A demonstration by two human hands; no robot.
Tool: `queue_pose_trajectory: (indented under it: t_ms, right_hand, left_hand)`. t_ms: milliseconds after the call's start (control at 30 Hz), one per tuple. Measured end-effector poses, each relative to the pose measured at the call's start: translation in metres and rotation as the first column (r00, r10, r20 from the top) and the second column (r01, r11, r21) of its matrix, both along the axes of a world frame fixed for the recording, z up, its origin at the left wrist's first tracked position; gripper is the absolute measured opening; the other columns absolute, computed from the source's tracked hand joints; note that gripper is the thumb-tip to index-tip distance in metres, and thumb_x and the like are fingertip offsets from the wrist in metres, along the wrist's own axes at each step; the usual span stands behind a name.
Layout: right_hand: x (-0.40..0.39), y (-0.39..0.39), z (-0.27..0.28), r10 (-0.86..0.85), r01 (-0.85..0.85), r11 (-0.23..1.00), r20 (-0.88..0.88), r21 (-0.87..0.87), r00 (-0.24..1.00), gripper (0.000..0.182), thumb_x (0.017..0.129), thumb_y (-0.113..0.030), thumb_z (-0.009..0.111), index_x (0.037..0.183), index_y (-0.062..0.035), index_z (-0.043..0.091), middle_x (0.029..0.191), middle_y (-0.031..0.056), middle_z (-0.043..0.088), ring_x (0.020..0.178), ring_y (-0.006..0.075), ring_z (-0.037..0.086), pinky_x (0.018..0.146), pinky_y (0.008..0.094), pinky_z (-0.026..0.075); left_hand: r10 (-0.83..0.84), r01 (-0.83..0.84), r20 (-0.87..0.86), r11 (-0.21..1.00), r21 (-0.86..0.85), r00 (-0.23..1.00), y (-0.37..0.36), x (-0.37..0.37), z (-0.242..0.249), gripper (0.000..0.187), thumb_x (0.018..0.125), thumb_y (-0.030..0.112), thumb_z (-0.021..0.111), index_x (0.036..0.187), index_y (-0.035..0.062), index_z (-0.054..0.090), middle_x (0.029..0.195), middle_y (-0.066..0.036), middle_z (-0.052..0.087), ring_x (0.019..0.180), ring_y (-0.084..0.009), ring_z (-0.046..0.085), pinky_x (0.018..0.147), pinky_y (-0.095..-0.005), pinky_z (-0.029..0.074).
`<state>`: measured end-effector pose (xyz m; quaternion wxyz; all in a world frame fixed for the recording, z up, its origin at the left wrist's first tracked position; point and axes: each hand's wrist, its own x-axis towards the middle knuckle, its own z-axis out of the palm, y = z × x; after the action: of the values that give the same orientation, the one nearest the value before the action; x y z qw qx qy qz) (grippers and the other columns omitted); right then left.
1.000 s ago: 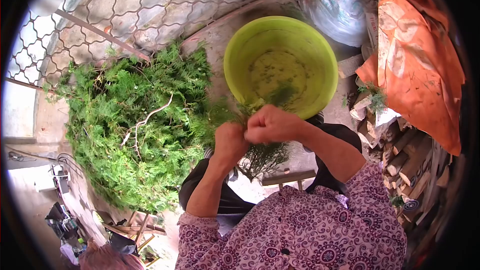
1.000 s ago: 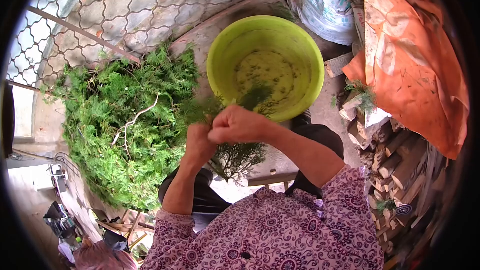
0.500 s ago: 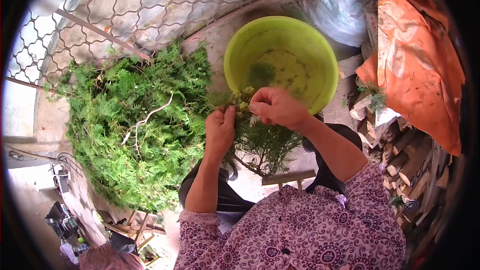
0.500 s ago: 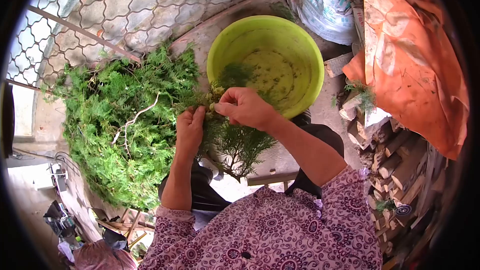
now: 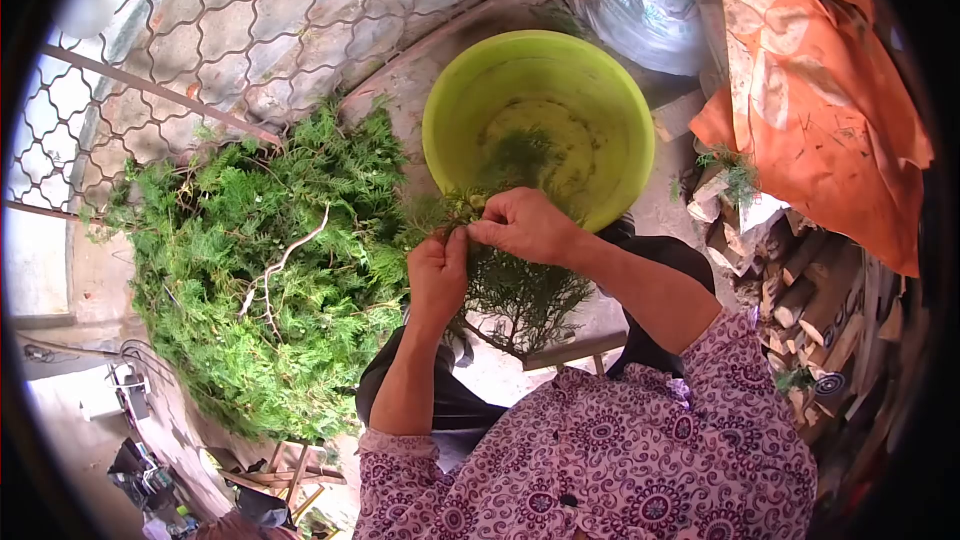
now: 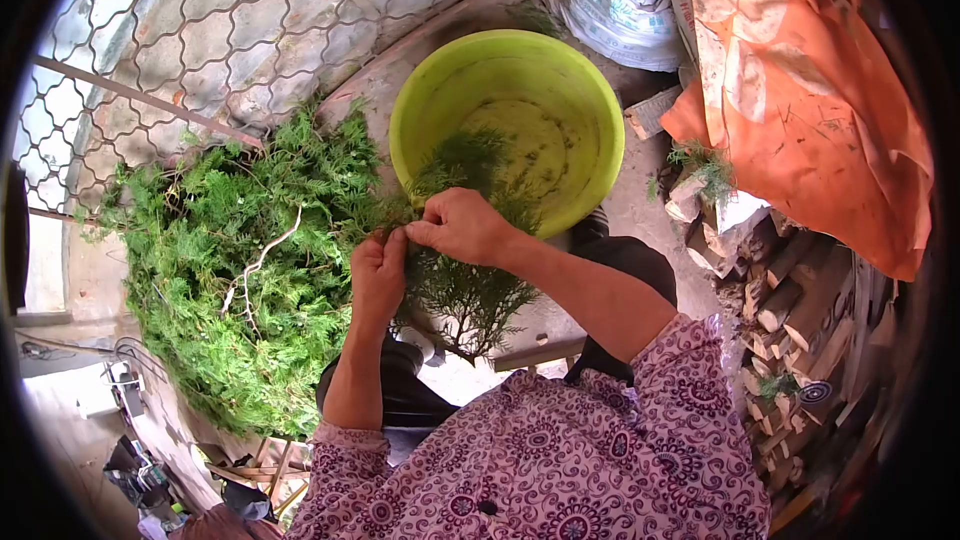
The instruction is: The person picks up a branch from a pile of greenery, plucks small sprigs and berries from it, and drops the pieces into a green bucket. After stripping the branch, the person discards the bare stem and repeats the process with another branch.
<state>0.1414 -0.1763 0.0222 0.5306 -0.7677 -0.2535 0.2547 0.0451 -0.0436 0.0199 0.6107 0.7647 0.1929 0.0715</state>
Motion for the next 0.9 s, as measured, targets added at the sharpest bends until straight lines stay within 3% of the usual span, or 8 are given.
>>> queue_pose_trajectory:
  t_ms: [200, 267, 300, 367, 467, 600, 767, 900]
  right_hand:
    - [0.011, -0.017, 0.018, 0.191, -0.163, 0.981, -0.413, 0.103, 0.89, 0.025, 0.075, -0.021, 0.063, 0.061, -0.0009, 0.056, 0.054, 0.0035, 0.052, 0.051, 0.01, 0.051, 0.044, 0.0246, 0.038]
    - [0.016, -0.027, 0.032, 0.261, -0.112, 0.958, -0.647, 0.263, 0.716, 0.018, 0.076, -0.018, 0.061, 0.068, -0.0028, 0.056, 0.058, 0.0017, 0.053, 0.051, 0.0082, 0.05, 0.041, 0.0209, 0.037]
    - [0.018, -0.026, 0.031, 0.265, -0.116, 0.958, -0.647, 0.264, 0.715, 0.018, 0.076, -0.018, 0.061, 0.068, -0.0028, 0.056, 0.058, 0.0017, 0.053, 0.051, 0.0082, 0.05, 0.041, 0.0209, 0.037]
    - [0.019, -0.027, 0.027, 0.235, 0.107, 0.917, -0.736, 0.385, 0.635, 0.016, 0.076, -0.018, 0.06, 0.079, -0.0027, 0.056, 0.063, 0.0015, 0.054, 0.051, 0.0087, 0.052, 0.041, 0.0202, 0.038]
    - [0.008, -0.019, 0.032, 0.227, 0.01, 0.94, -0.647, 0.341, 0.728, 0.02, 0.077, -0.019, 0.062, 0.085, -0.0027, 0.055, 0.067, 0.0017, 0.055, 0.053, 0.0089, 0.054, 0.042, 0.02, 0.039]
    - [-0.007, -0.006, 0.01, 0.157, -0.074, 0.978, -0.455, 0.195, 0.877, 0.021, 0.079, -0.02, 0.065, 0.084, -0.0019, 0.056, 0.069, 0.0002, 0.055, 0.056, 0.0063, 0.053, 0.045, 0.0197, 0.04]
    - [-0.015, 0.003, 0.0, 0.121, -0.054, 0.984, -0.414, 0.17, 0.902, 0.024, 0.078, -0.023, 0.067, 0.079, -0.001, 0.058, 0.062, -0.0001, 0.053, 0.054, 0.0055, 0.051, 0.046, 0.0206, 0.039]
    - [-0.017, 0.008, -0.004, 0.034, -0.004, 0.996, -0.323, 0.094, 0.946, 0.026, 0.077, -0.025, 0.067, 0.074, -0.0006, 0.058, 0.057, -0.0008, 0.051, 0.051, 0.0057, 0.049, 0.046, 0.0212, 0.04]
  left_hand:
    - [-0.114, 0.114, -0.004, 0.985, 0.127, 0.993, 0.005, -0.002, 0.01, 0.02, 0.088, 0.013, 0.05, 0.076, -0.0015, 0.057, 0.058, 0.0, 0.05, 0.055, -0.0046, 0.039, 0.048, -0.0231, 0.033]
    - [-0.06, 0.077, -0.131, 0.988, 0.135, 0.99, 0.011, -0.004, 0.007, 0.02, 0.089, 0.014, 0.05, 0.078, -0.0005, 0.059, 0.061, 0.001, 0.053, 0.056, -0.004, 0.04, 0.049, -0.0221, 0.034]
    - [-0.055, 0.073, -0.131, 0.988, 0.136, 0.99, 0.011, -0.004, 0.006, 0.02, 0.089, 0.014, 0.05, 0.078, -0.0005, 0.059, 0.061, 0.001, 0.053, 0.056, -0.004, 0.04, 0.049, -0.0221, 0.034]
    - [0.051, -0.055, -0.035, 0.992, -0.115, 0.998, 0.01, -0.004, 0.004, 0.021, 0.09, 0.015, 0.049, 0.08, -0.0002, 0.059, 0.064, 0.002, 0.055, 0.057, -0.0033, 0.042, 0.05, -0.0212, 0.034]
    - [0.113, -0.119, -0.041, 0.968, -0.219, 0.993, 0.008, -0.002, 0.005, 0.022, 0.09, 0.016, 0.048, 0.081, 0.0001, 0.06, 0.068, 0.003, 0.055, 0.059, -0.003, 0.042, 0.051, -0.0205, 0.035]
    - [0.115, -0.107, 0.048, 0.982, -0.153, 0.992, 0.009, 0.0, -0.002, 0.019, 0.089, 0.017, 0.051, 0.088, 0.0017, 0.061, 0.072, 0.001, 0.058, 0.06, -0.004, 0.049, 0.052, -0.0186, 0.039]
    - [0.113, -0.099, 0.032, 0.951, -0.294, 0.993, 0.006, 0.001, -0.002, 0.025, 0.09, 0.021, 0.047, 0.087, 0.0006, 0.061, 0.072, -0.001, 0.059, 0.058, -0.0052, 0.05, 0.051, -0.0199, 0.04]
    - [0.127, -0.128, -0.022, 0.96, -0.248, 0.992, 0.003, -0.001, -0.001, 0.032, 0.09, 0.024, 0.047, 0.083, -0.0028, 0.062, 0.068, 0.0, 0.055, 0.062, -0.0048, 0.045, 0.053, -0.021, 0.036]
